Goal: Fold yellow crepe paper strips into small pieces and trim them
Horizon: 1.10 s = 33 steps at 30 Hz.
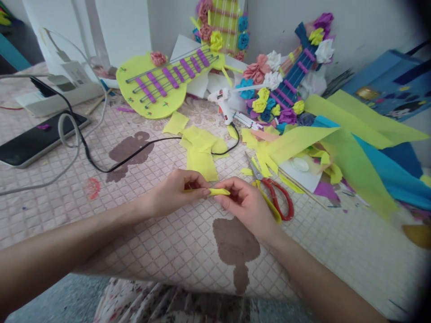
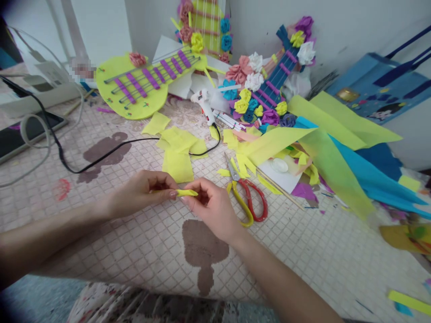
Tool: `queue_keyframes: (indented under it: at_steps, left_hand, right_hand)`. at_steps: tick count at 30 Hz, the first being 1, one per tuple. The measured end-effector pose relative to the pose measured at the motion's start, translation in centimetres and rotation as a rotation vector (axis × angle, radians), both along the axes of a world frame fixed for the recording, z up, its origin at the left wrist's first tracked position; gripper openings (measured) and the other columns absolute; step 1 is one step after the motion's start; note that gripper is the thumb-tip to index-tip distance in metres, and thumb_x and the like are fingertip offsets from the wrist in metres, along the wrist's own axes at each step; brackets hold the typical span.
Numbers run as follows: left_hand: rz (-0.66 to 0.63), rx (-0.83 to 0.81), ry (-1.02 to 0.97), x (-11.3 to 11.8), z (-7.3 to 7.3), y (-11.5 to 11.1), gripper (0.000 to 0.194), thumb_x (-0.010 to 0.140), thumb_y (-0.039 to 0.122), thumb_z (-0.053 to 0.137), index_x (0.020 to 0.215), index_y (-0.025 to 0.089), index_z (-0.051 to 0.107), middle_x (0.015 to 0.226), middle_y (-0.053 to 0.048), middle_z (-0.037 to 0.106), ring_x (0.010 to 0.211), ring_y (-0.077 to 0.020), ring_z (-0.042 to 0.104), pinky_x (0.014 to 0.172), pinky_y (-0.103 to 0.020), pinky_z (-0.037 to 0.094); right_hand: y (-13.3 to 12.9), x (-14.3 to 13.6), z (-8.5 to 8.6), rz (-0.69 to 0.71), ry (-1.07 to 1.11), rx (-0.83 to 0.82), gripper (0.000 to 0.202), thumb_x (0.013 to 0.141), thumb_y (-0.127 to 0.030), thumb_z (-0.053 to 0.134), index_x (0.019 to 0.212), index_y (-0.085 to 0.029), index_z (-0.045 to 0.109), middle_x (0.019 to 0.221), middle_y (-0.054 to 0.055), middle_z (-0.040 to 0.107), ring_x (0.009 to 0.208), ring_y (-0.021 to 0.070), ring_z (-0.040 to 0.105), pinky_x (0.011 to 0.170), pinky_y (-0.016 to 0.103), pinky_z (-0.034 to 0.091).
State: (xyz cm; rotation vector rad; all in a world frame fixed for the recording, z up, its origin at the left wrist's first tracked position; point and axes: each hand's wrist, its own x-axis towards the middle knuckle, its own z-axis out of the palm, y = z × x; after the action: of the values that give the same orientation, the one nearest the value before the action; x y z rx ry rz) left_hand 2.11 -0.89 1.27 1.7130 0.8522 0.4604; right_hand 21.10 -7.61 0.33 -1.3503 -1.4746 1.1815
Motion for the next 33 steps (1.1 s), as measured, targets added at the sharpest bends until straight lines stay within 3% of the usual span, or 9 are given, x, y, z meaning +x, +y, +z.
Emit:
queue_keyframes:
  at_steps: [6,13,17,20,26,30,33]
  left_hand:
    - [0.015,0.001,0.02,-0.18,-0.05,0.22,0.02,0.079,0.032,0.062,0.079,0.013,0.066,0.069,-0.002,0.066,0.063,-0.0106,0.056,0.054,-0.02,0.044]
    - [0.018,-0.017,0.019,-0.32,-0.15,0.18,0.02,0.079,0.032,0.061,0.079,0.013,0.065,0.068,-0.002,0.065,0.06,-0.0096,0.054,0.052,-0.019,0.041]
    - [0.02,-0.005,0.019,-0.3,-0.02,0.08,0.02,0.079,0.032,0.062,0.078,0.013,0.066,0.069,-0.002,0.066,0.062,-0.0104,0.056,0.054,-0.02,0.043]
    - [0.025,-0.004,0.016,-0.31,-0.02,0.1,0.019,0.079,0.033,0.063,0.079,0.013,0.066,0.071,-0.003,0.067,0.064,-0.0111,0.057,0.055,-0.02,0.044]
    - [0.01,0.047,0.029,-0.11,0.09,-0.4,0.016,0.081,0.03,0.062,0.08,0.014,0.067,0.071,-0.002,0.068,0.064,-0.0114,0.059,0.056,-0.021,0.045]
    - [0.023,0.097,0.036,-0.01,0.02,-0.64,0.015,0.081,0.028,0.063,0.081,0.014,0.068,0.076,-0.003,0.07,0.068,-0.0124,0.063,0.06,-0.021,0.048]
    - [0.055,0.084,0.03,-0.3,-0.15,-0.1,0.017,0.079,0.03,0.064,0.08,0.013,0.067,0.068,-0.002,0.067,0.059,-0.0102,0.058,0.051,-0.019,0.044]
  right_hand:
    - [0.06,0.2,0.3,-0.039,0.03,-0.043,0.018,0.084,-0.034,0.063,0.075,-0.018,0.061,0.065,-0.001,0.064,0.048,0.0074,0.052,0.045,0.02,0.042]
    - [0.14,0.46,0.16,-0.053,0.14,-0.053,0.034,0.092,-0.048,0.048,0.094,-0.018,0.063,0.061,-0.001,0.06,0.051,0.0099,0.055,0.044,0.022,0.042]
    - [0.16,0.16,0.3,-0.04,0.058,-0.053,0.023,0.084,-0.04,0.063,0.082,-0.017,0.062,0.063,-0.001,0.062,0.049,0.0082,0.053,0.045,0.021,0.042]
    - [0.06,0.09,0.27,-0.06,0.031,-0.058,0.024,0.086,-0.038,0.061,0.074,-0.017,0.06,0.064,-0.001,0.063,0.046,0.0072,0.051,0.044,0.021,0.041]
    - [0.05,0.0,-0.06,0.001,-0.013,-0.007,0.024,0.08,-0.038,0.067,0.095,-0.019,0.061,0.083,0.002,0.066,0.073,0.0138,0.06,0.06,0.025,0.048]
    - [0.0,-0.15,0.06,0.023,-0.123,0.035,0.017,0.087,-0.034,0.059,0.079,-0.019,0.062,0.069,-0.001,0.06,0.063,0.0119,0.053,0.055,0.025,0.041]
    - [-0.03,-0.04,0.31,-0.051,-0.136,0.064,0.017,0.086,-0.033,0.059,0.077,-0.019,0.062,0.065,-0.002,0.059,0.058,0.0107,0.049,0.052,0.024,0.038]
